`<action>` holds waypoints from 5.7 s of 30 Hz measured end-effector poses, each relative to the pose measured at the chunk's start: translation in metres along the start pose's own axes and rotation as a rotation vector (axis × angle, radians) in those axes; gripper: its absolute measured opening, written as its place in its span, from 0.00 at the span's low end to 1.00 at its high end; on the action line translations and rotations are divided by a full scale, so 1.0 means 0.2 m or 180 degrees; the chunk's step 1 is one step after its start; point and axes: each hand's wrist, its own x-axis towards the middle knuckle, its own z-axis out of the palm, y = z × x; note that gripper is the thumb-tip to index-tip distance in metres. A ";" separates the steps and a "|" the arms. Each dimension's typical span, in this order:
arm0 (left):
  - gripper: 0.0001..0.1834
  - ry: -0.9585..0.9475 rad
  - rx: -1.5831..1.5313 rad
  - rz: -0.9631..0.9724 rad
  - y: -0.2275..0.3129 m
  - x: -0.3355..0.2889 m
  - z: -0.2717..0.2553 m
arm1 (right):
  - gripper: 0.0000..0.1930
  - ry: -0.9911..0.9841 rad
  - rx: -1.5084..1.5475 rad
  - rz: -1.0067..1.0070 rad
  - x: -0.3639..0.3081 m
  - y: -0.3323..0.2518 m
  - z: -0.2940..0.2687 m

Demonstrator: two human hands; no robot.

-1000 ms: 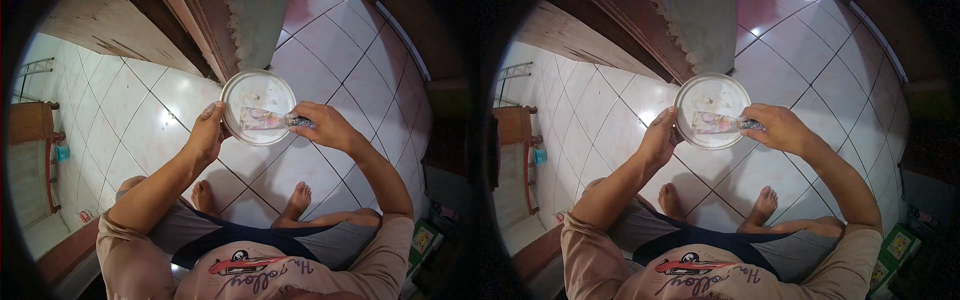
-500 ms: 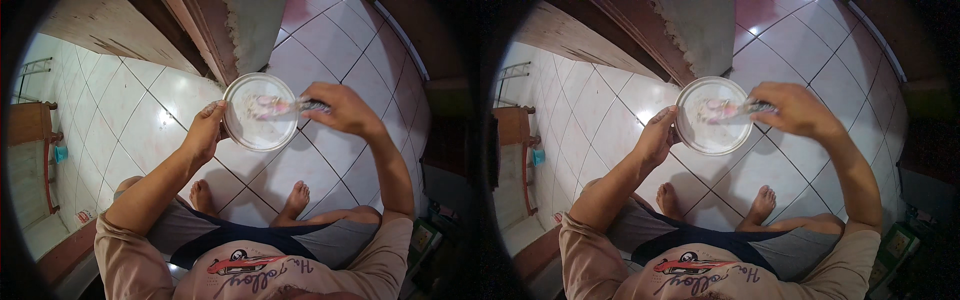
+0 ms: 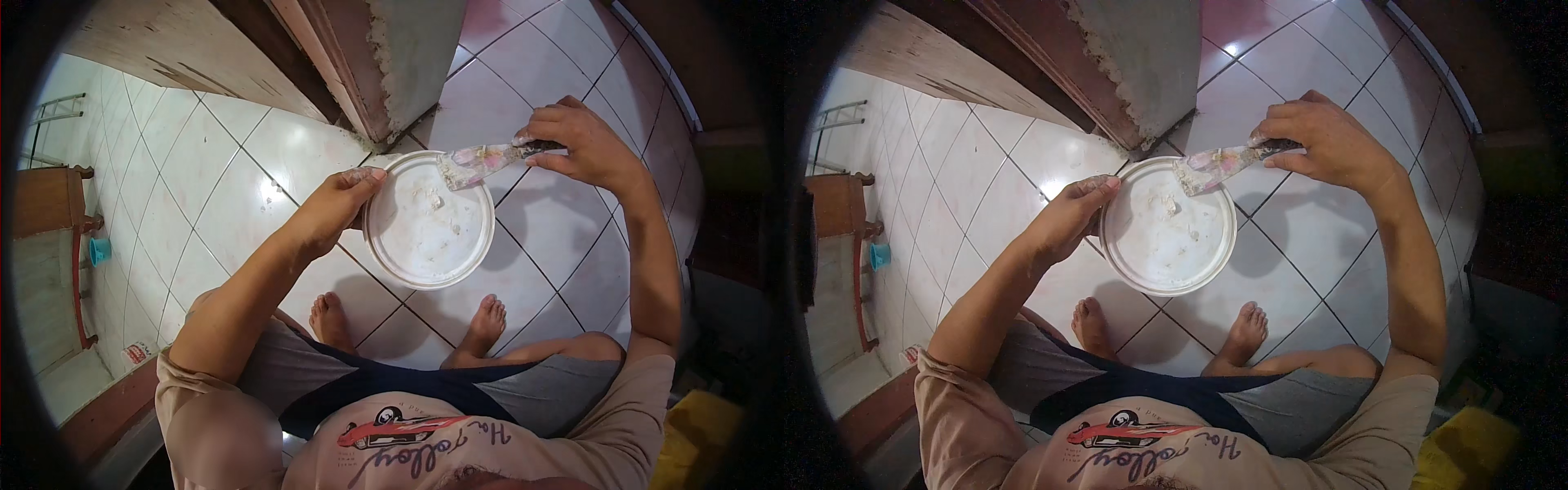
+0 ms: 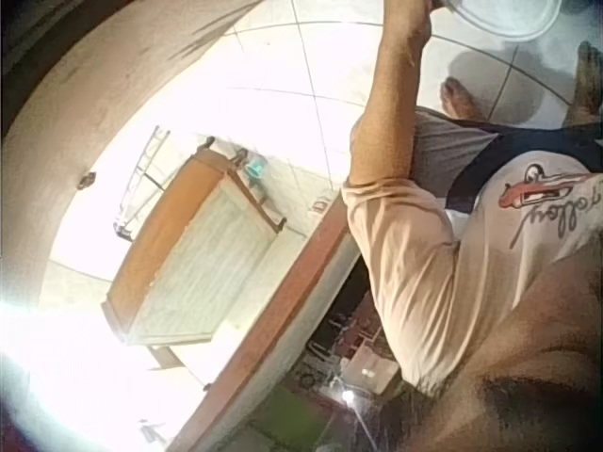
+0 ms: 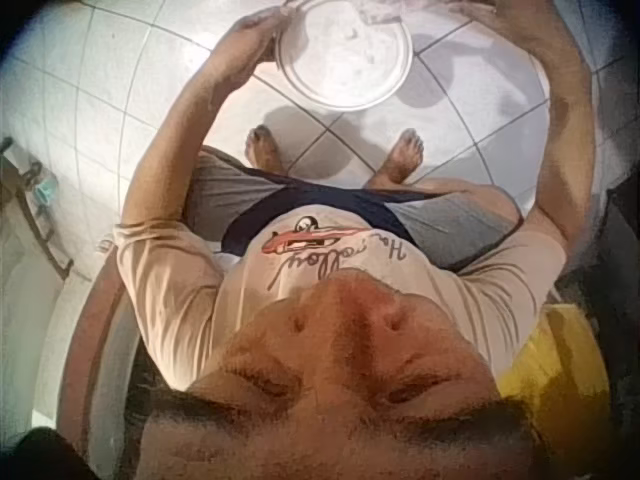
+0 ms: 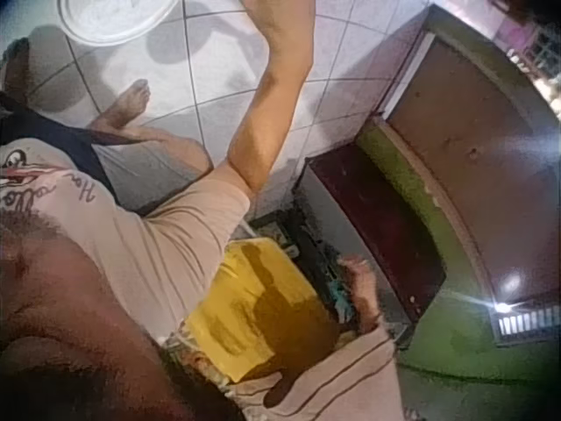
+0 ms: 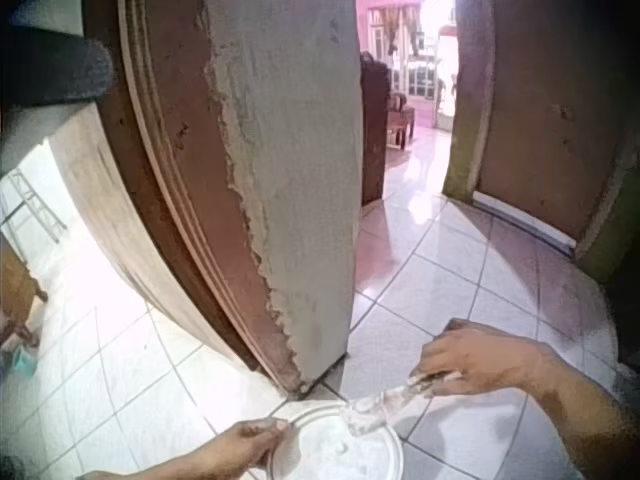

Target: The person applies plaster to a wall corner using a spatula. They scoop white paste from a plastic container and spread it vertically along the edge of the wall near a doorway.

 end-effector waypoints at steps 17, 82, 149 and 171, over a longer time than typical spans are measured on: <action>0.24 -0.0350 0.0407 -0.0233 0.04 -0.01 0.03 | 0.12 0.0253 -0.0165 -0.0729 0.17 -0.06 0.05; 0.18 -0.0467 0.0501 -0.0432 -0.10 -0.04 -0.10 | 0.13 -0.0160 0.0052 0.0595 0.70 0.27 0.51; 0.19 -0.0653 0.0402 -0.0208 0.00 -0.06 0.00 | 0.18 -0.0263 0.0035 0.1377 0.17 0.27 0.29; 0.22 -0.0635 0.0217 0.0392 0.12 -0.38 0.05 | 0.14 0.1822 0.0128 0.0416 0.03 -0.19 -0.12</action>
